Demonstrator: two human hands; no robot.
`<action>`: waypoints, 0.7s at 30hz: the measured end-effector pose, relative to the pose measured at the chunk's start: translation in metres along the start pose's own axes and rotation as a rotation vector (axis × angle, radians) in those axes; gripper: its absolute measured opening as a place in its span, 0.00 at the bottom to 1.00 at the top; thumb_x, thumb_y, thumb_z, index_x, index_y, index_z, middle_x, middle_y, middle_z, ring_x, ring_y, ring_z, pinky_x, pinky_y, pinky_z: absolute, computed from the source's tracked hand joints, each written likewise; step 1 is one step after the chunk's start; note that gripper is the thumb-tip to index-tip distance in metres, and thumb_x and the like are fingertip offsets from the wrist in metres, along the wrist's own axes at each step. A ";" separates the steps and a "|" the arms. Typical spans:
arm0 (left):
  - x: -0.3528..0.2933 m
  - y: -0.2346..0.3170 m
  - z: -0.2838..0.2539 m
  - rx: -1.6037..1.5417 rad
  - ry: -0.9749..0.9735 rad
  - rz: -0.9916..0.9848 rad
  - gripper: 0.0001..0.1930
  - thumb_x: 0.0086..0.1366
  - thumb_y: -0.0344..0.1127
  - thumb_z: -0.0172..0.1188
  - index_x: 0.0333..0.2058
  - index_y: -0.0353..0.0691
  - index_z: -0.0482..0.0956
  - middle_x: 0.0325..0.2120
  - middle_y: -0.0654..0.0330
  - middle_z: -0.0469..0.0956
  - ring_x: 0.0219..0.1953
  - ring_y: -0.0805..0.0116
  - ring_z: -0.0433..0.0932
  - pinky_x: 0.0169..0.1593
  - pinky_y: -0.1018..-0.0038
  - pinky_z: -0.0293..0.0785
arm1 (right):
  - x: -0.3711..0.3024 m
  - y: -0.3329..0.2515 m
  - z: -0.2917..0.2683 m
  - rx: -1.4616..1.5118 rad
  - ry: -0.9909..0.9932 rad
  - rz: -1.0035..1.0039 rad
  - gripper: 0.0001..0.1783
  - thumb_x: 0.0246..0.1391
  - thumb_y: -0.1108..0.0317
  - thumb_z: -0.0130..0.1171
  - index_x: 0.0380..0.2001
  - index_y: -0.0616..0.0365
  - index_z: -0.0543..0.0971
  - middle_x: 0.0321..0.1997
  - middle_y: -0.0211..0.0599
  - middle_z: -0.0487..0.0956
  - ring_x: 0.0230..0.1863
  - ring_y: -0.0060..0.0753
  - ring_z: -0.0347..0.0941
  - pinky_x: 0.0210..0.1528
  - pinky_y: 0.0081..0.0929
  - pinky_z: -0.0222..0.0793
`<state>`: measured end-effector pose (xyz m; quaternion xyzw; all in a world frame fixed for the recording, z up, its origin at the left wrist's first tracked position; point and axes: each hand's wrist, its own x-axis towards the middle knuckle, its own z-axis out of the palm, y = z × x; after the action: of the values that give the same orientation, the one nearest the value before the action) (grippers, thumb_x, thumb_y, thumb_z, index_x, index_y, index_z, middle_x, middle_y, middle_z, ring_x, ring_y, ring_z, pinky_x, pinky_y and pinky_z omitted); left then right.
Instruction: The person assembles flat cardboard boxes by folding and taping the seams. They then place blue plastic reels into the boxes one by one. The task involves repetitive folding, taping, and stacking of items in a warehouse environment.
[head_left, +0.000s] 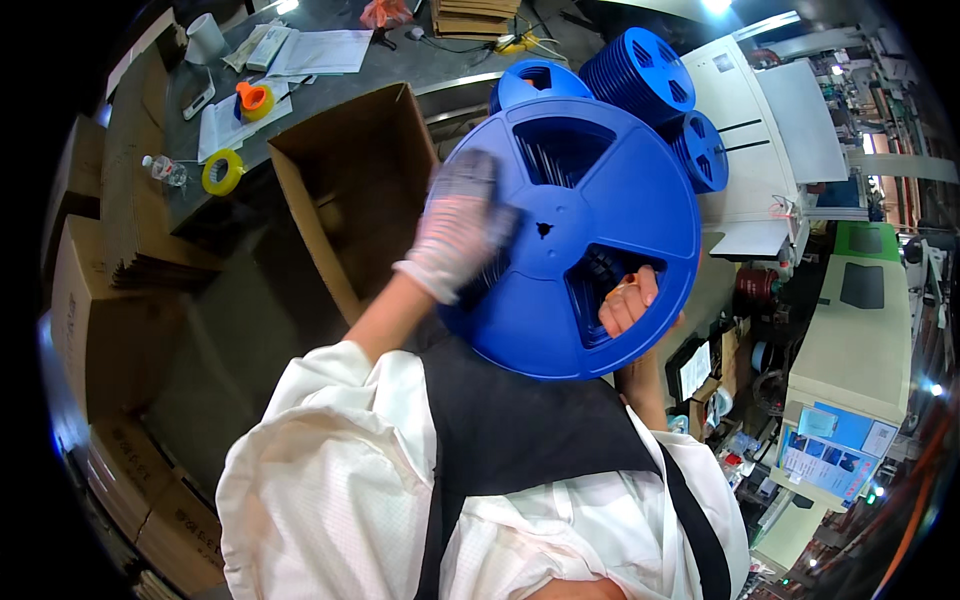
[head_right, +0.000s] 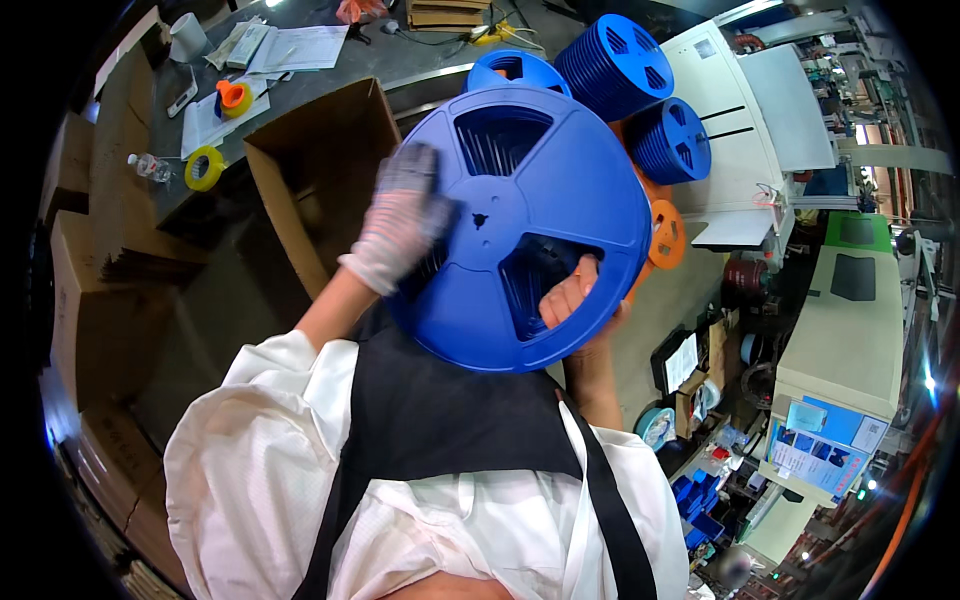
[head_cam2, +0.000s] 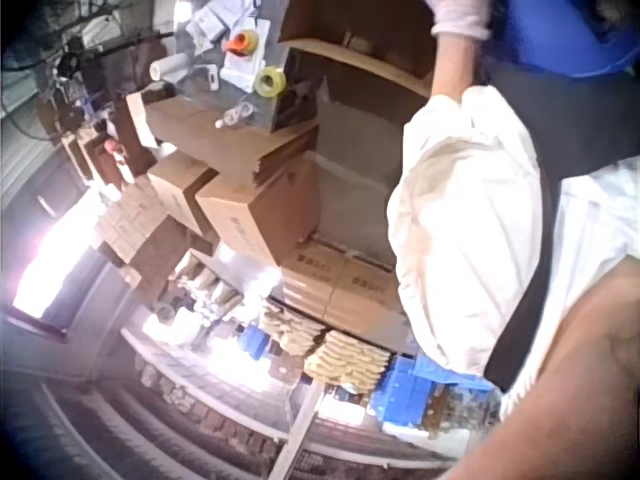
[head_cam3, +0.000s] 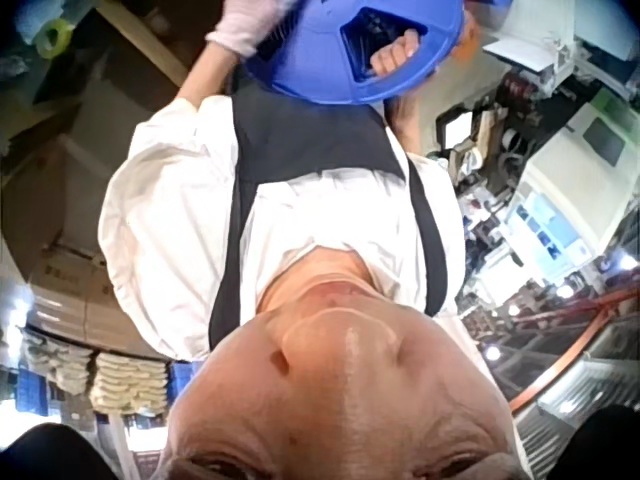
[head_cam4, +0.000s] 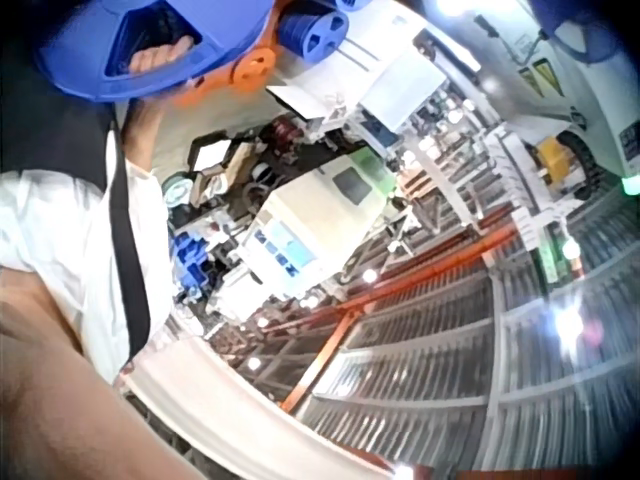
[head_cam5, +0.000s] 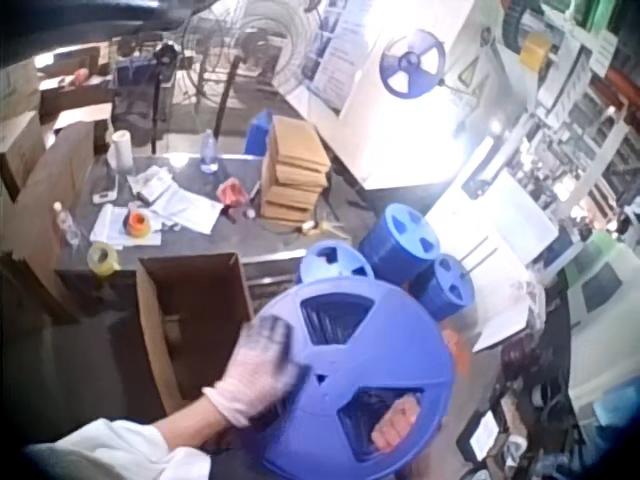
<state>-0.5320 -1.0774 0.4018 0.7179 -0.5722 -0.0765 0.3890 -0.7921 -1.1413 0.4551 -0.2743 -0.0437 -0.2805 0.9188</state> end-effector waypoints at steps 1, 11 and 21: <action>0.006 0.039 0.008 -0.045 0.044 0.123 0.33 0.60 0.50 0.56 0.57 0.31 0.66 0.59 0.38 0.62 0.64 0.41 0.58 0.68 0.52 0.50 | -0.004 0.000 -0.001 -0.029 0.009 -0.008 0.22 0.52 0.49 0.63 0.33 0.53 0.67 0.15 0.24 0.63 0.15 0.25 0.60 0.21 0.26 0.58; -0.052 -0.058 0.076 0.141 -0.121 -0.176 0.28 0.65 0.46 0.49 0.60 0.36 0.65 0.59 0.44 0.65 0.62 0.44 0.62 0.65 0.55 0.55 | -0.029 -0.038 -0.004 -0.097 0.265 -0.025 0.24 0.48 0.47 0.65 0.33 0.48 0.64 0.19 0.24 0.64 0.20 0.24 0.60 0.27 0.27 0.55; -0.070 0.003 0.029 -0.152 -0.516 0.426 0.25 0.50 0.28 0.58 0.50 0.37 0.72 0.48 0.49 0.74 0.58 0.47 0.68 0.60 0.59 0.67 | -0.032 -0.053 -0.028 0.005 0.432 -0.081 0.28 0.52 0.48 0.58 0.47 0.56 0.67 0.26 0.27 0.62 0.26 0.26 0.57 0.34 0.28 0.55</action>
<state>-0.5735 -1.0296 0.3606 0.5084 -0.7815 -0.2151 0.2909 -0.8493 -1.1771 0.4488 -0.2035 0.1424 -0.3693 0.8955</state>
